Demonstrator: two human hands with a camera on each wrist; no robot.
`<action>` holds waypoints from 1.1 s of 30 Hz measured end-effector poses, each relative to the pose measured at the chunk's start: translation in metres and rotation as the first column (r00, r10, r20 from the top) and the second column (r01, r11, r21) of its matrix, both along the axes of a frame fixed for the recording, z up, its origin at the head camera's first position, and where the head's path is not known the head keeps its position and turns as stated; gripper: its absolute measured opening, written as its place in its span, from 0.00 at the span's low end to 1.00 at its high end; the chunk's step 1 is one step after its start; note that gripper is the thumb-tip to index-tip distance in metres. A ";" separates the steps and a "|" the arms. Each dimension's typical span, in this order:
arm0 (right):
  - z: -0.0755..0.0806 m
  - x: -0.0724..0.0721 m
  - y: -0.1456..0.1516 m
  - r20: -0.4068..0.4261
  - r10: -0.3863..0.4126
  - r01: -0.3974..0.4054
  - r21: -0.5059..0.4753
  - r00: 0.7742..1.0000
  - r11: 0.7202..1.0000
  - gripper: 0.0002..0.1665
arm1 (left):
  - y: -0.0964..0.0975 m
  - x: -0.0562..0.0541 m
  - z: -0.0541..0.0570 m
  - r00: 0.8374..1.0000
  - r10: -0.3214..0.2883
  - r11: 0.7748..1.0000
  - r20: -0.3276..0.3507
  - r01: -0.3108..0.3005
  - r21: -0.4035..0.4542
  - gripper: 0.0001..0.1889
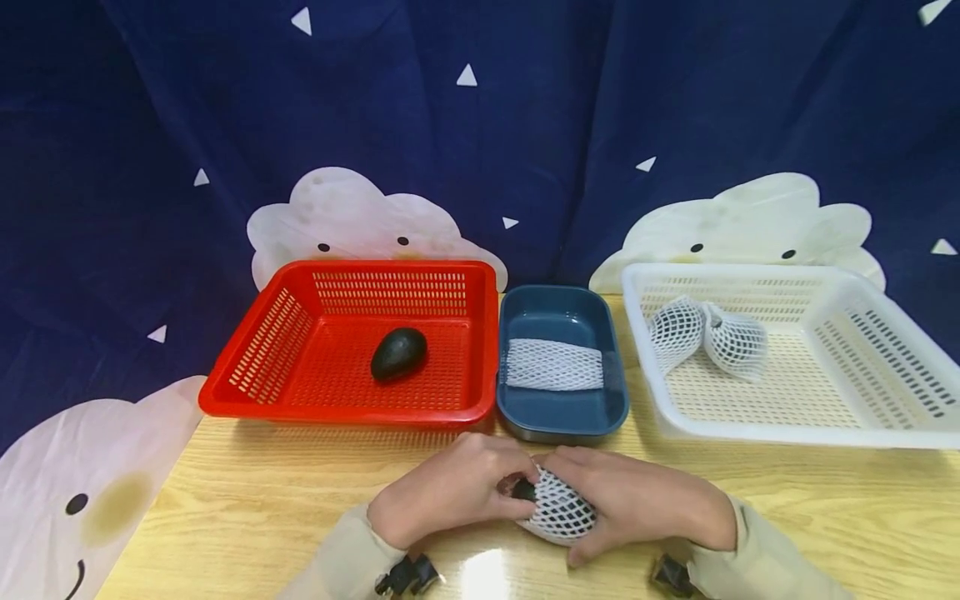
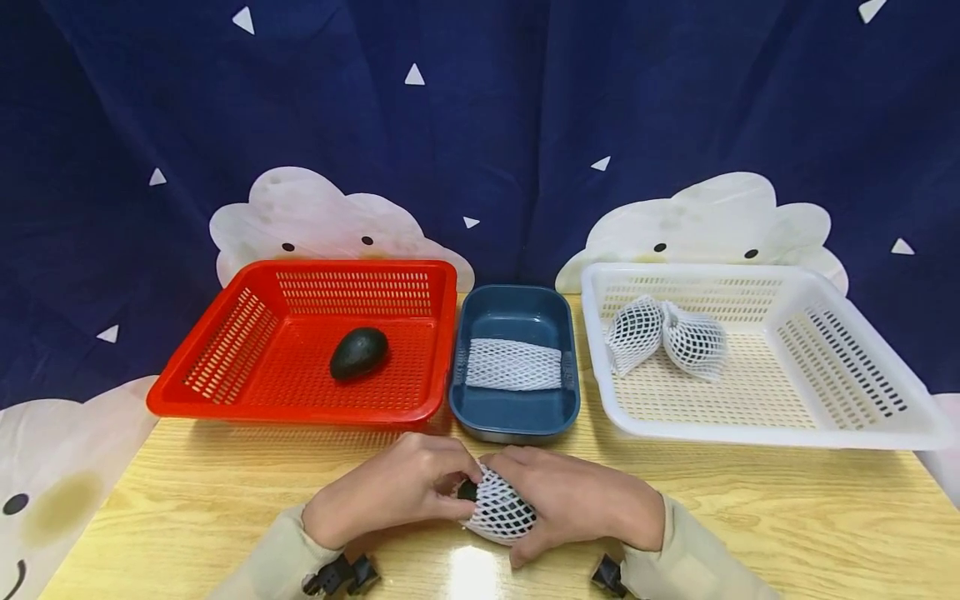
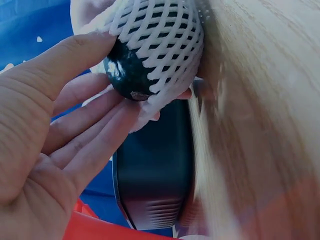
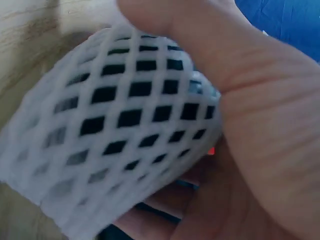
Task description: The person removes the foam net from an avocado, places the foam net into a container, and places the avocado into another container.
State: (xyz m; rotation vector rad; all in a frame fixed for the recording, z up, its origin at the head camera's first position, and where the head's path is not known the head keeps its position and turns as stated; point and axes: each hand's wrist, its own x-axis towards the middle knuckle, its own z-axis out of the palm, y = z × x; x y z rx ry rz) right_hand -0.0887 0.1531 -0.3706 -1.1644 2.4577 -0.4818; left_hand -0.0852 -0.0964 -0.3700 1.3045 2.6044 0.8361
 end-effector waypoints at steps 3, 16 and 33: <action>0.002 -0.001 0.001 -0.011 -0.022 0.022 0.014 1.000 1.000 0.57 | 0.000 0.000 0.000 1.000 -0.020 1.000 -0.023 0.020 -0.005 0.12; 0.003 -0.003 0.003 0.003 -0.085 0.085 0.113 0.996 0.990 0.53 | 0.002 -0.001 -0.004 0.998 -0.068 0.997 -0.007 0.067 -0.029 0.11; 0.001 -0.004 0.001 -0.029 -0.072 0.075 0.121 0.997 0.990 0.51 | 0.009 0.005 -0.016 0.994 -0.044 0.999 -0.102 0.046 0.022 0.13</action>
